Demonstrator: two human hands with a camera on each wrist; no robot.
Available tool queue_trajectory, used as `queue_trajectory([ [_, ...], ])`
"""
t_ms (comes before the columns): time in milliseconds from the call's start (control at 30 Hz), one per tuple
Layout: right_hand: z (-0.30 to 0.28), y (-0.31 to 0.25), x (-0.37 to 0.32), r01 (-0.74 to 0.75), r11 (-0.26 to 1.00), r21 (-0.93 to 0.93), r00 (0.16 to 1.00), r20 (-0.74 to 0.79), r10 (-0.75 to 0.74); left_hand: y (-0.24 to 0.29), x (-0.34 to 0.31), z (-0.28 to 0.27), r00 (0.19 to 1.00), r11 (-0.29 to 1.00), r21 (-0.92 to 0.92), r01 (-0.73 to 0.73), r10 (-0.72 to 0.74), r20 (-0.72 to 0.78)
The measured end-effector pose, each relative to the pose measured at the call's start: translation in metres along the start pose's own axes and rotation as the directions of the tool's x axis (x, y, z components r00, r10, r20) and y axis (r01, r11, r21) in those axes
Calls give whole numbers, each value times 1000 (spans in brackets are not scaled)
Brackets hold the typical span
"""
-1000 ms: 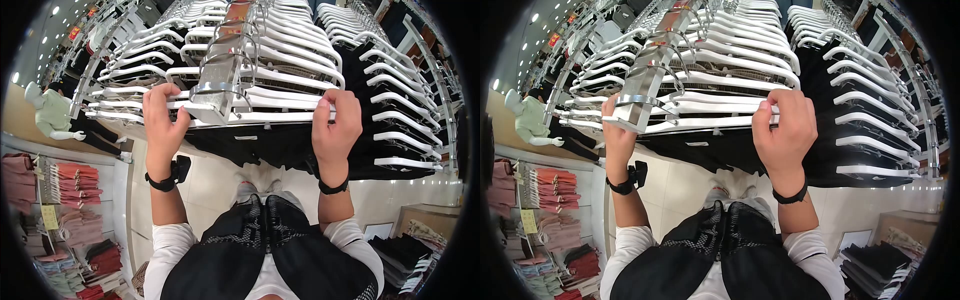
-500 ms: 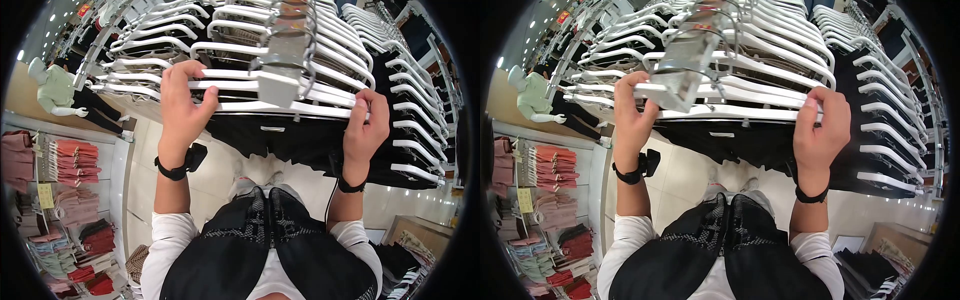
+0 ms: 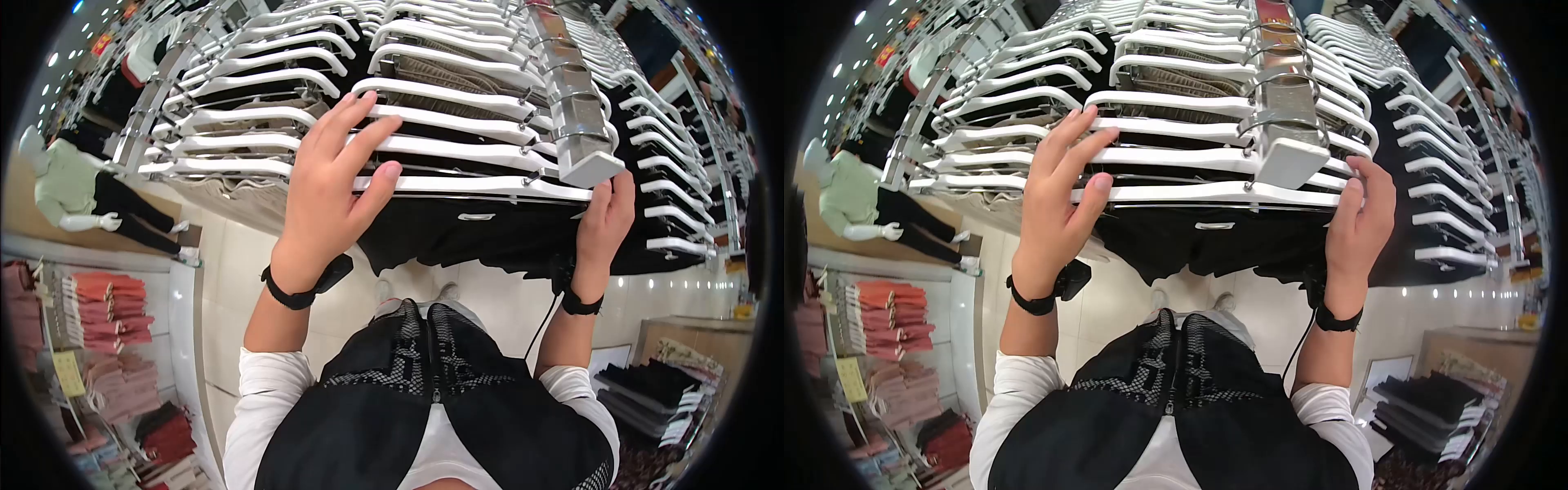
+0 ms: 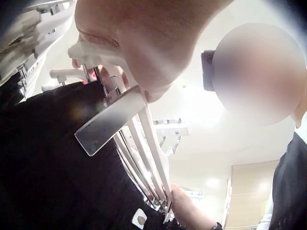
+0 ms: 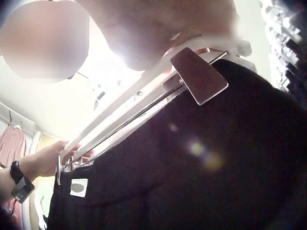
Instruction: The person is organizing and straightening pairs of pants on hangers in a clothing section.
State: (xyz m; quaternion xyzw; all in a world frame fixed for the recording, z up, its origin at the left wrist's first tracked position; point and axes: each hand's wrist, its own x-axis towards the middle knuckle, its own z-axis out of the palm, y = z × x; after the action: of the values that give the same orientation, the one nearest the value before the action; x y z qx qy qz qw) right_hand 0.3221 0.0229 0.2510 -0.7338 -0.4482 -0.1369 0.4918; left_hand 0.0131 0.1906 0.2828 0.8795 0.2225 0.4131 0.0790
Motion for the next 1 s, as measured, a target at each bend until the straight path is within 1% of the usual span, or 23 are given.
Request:
queue_trajectory([
  [100,-7,-17,-3,165,974,-158,985,-17,-170,-13,-5,0,999,998,-46,-41,42,13],
  [133,-8,-20,-6,220,958,-182,975,13,-221,-15,-7,1,997,996,-51,-70,71,14],
  [167,-3,-25,-8,277,946,-167,960,-3,-282,-17,-8,2,996,995,-52,-83,84,6],
  [233,6,-37,-7,359,890,-280,931,44,-361,-18,-11,6,994,992,-57,-111,111,-7],
  [267,12,-38,-7,378,881,-285,916,-21,-400,-19,-13,9,993,992,-54,-115,114,-15],
  [300,14,-38,-7,383,875,-295,908,-51,-415,-21,-13,12,993,991,-61,-116,115,-21],
  [367,11,-43,-7,344,884,-316,927,-35,-373,-23,-14,17,993,991,-70,-115,114,-28],
  [433,14,-40,-9,351,863,-363,917,-52,-395,-28,-13,22,989,987,-63,-145,141,-53],
  [500,11,-43,-11,318,874,-368,936,-22,-350,-30,-11,24,985,984,-76,-162,157,-67],
  [567,11,-46,-10,349,858,-376,922,-27,-387,-32,-10,26,985,983,-84,-163,157,-77],
  [633,3,-45,-16,258,832,-491,964,72,-256,-32,-8,27,985,983,-93,-159,152,-77],
  [667,3,-44,-17,275,813,-514,957,69,-280,-32,-7,28,986,984,-95,-152,145,-78],
  [700,2,-42,-18,273,804,-528,959,85,-270,-33,-5,29,986,983,-109,-151,142,-84],
  [767,4,-44,-21,274,783,-559,953,51,-297,-34,-2,31,986,980,-131,-149,136,-98],
  [800,3,-44,-23,258,818,-514,960,46,-275,-35,-1,31,986,979,-140,-149,135,-102],
  [833,4,-45,-24,266,823,-503,957,35,-288,-35,-1,31,985,978,-144,-152,138,-104],
  [933,5,-49,-26,230,827,-513,966,17,-258,-36,0,32,984,977,-150,-154,139,-108],
  [1000,6,-55,-28,204,830,-519,971,-4,-240,-34,0,29,989,977,-163,-137,126,-77],
])
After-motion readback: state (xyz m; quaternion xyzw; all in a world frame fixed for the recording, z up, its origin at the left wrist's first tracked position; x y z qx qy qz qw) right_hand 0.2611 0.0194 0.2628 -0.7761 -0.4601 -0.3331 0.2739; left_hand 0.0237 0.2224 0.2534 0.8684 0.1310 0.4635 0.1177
